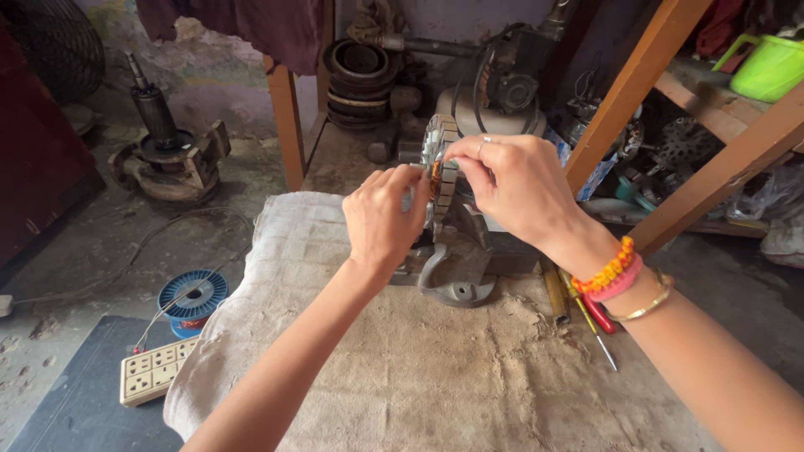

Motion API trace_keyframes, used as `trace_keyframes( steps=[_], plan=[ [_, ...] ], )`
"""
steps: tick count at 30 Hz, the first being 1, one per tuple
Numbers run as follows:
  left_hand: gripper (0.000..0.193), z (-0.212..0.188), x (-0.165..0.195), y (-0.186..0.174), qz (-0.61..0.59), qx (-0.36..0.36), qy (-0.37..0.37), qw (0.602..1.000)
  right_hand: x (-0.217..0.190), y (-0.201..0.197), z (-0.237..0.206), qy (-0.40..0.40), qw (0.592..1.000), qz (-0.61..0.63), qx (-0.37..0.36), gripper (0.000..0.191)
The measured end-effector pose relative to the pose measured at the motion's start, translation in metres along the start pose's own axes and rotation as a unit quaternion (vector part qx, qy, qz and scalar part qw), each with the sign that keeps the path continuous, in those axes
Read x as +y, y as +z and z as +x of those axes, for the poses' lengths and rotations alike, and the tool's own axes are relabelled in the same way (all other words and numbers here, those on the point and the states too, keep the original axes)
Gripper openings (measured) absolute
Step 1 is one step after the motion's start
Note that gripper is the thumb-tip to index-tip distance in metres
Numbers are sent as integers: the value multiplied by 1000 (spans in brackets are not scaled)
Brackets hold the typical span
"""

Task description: The person works on an electric motor armature clamped in a bench vise, pressing and feeding copper wire into the slots around the armature by hand, rotating the armature to reach different sections. They briefly use a screwdriver on the assembly and continue seating the wire windings.

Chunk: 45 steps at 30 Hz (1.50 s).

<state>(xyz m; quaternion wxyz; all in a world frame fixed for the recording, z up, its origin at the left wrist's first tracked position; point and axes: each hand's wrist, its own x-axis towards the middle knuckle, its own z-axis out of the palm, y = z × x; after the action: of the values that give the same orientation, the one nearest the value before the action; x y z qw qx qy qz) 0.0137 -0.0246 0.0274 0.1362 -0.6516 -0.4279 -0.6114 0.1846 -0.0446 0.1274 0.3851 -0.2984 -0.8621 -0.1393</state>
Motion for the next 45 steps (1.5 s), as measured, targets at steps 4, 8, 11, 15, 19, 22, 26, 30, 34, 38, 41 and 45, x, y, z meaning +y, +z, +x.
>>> trace_keyframes(
  steps=[4, 8, 11, 15, 19, 22, 26, 30, 34, 38, 41, 45],
  plan=[
    [13, 5, -3, 5, -32, -20, -84, 996, 22, 9, 11, -20, 999, -10, 34, 11],
    [18, 16, -6, 8, -96, -76, -220, 968, 40, 17, 5, 95, 993, 66, 11, 13],
    [20, 23, -13, 6, -143, -93, -263, 950, 47, 22, -12, 110, 989, 95, 5, 14],
    [13, 30, -18, 8, -256, -110, -312, 908, 52, 35, -26, 141, 981, 129, 35, 13],
    [13, 34, -20, 7, -278, -114, -326, 896, 53, 40, -29, 142, 976, 155, 57, 13],
    [16, 28, -16, 6, -264, -72, -254, 928, 53, 38, -34, 137, 977, 152, 59, 13],
    [17, 22, -14, 9, -251, -54, -235, 937, 57, 39, -41, 125, 981, 137, 58, 18],
    [18, 27, -27, 19, -262, -97, -302, 911, 66, 46, -49, 113, 989, 86, 52, 23],
    [28, 30, -50, 12, -343, -172, -413, 826, 57, 56, -63, 132, 987, 90, 17, 27],
    [32, 14, -50, -13, -231, -171, -270, 919, 33, 46, -76, 168, 983, 71, -2, 24],
    [40, 5, -30, -28, -176, -143, -123, 966, 17, 29, -69, 200, 974, 101, -38, 23],
    [54, 3, 5, -27, -106, -109, 22, 988, -3, 13, -52, 200, 972, 113, -55, 22]
  ],
)
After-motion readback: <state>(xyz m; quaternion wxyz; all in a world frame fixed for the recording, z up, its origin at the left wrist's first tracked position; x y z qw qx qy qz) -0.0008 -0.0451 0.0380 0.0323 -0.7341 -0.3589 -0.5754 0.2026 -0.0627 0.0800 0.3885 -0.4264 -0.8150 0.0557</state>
